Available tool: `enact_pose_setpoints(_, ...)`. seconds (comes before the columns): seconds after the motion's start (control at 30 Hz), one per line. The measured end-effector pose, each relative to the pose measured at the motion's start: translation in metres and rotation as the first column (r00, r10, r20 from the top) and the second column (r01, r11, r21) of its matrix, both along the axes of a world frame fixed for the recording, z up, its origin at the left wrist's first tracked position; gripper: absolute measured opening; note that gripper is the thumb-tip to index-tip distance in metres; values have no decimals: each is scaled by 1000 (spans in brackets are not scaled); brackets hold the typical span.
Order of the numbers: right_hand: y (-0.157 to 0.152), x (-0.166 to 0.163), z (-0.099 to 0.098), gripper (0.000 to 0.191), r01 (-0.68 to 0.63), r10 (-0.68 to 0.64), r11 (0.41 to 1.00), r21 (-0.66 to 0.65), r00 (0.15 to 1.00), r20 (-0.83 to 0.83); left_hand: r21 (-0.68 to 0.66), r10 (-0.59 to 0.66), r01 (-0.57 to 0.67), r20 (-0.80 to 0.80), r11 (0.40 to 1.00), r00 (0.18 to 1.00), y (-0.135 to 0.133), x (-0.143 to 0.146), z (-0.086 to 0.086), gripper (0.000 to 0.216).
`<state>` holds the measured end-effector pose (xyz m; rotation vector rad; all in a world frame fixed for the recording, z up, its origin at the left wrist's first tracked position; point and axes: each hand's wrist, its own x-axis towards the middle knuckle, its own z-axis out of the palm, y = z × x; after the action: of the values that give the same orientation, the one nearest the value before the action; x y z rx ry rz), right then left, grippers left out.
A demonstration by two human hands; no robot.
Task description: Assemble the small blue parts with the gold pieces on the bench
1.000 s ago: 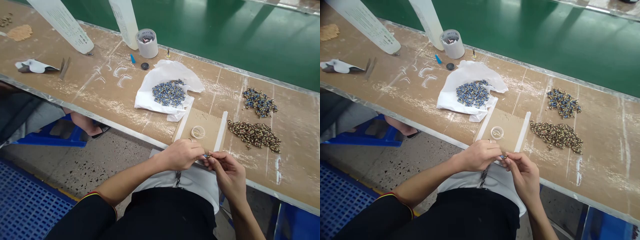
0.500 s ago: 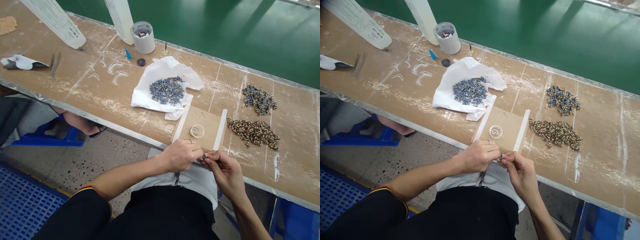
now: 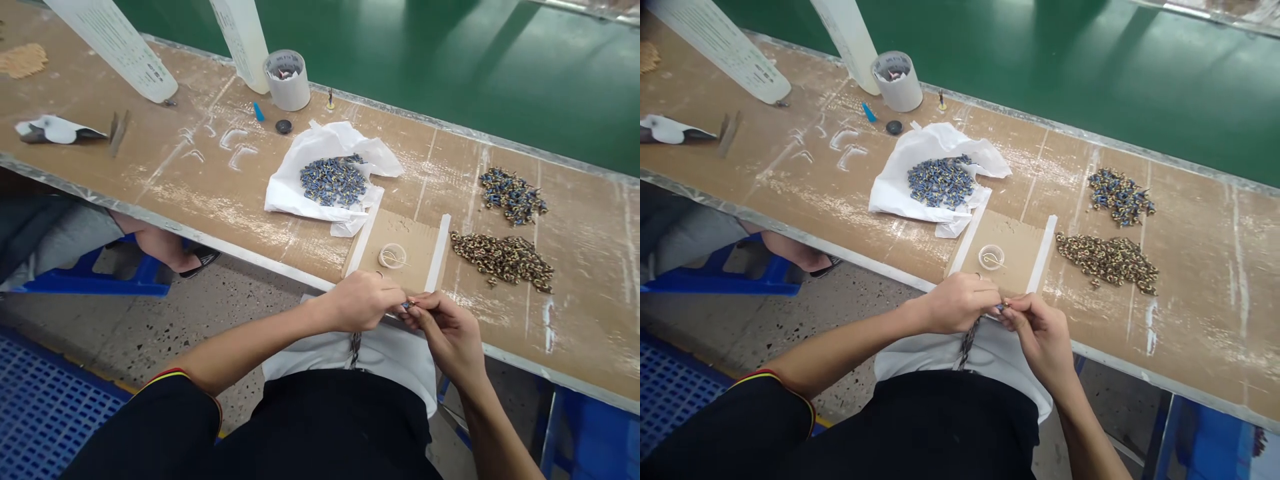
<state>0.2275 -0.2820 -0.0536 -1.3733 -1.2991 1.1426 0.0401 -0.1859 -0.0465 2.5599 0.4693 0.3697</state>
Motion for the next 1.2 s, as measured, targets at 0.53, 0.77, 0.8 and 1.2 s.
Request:
enact_pose_setpoints(0.53,-2,1,5,14,32,-35,999,-24,995,-98,-322,-71,123,170,939,983,13,-5,12,26)
enact_pose_setpoints(0.77,1,0,7,4,40,-49,996,-83,993,-104,-214,-21,37,74,976,997,9,-2,9,26)
enact_pose_setpoints(0.8,1,0,6,3,44,-52,996,-83,994,-96,-196,-12,22,53,980,999,8,-1,9,25)
enact_pose_setpoints(1.2,1,-4,6,12,-18,21,1000,-25,993,112,20,53,-50,-135,999,989,-3,4,4,10)
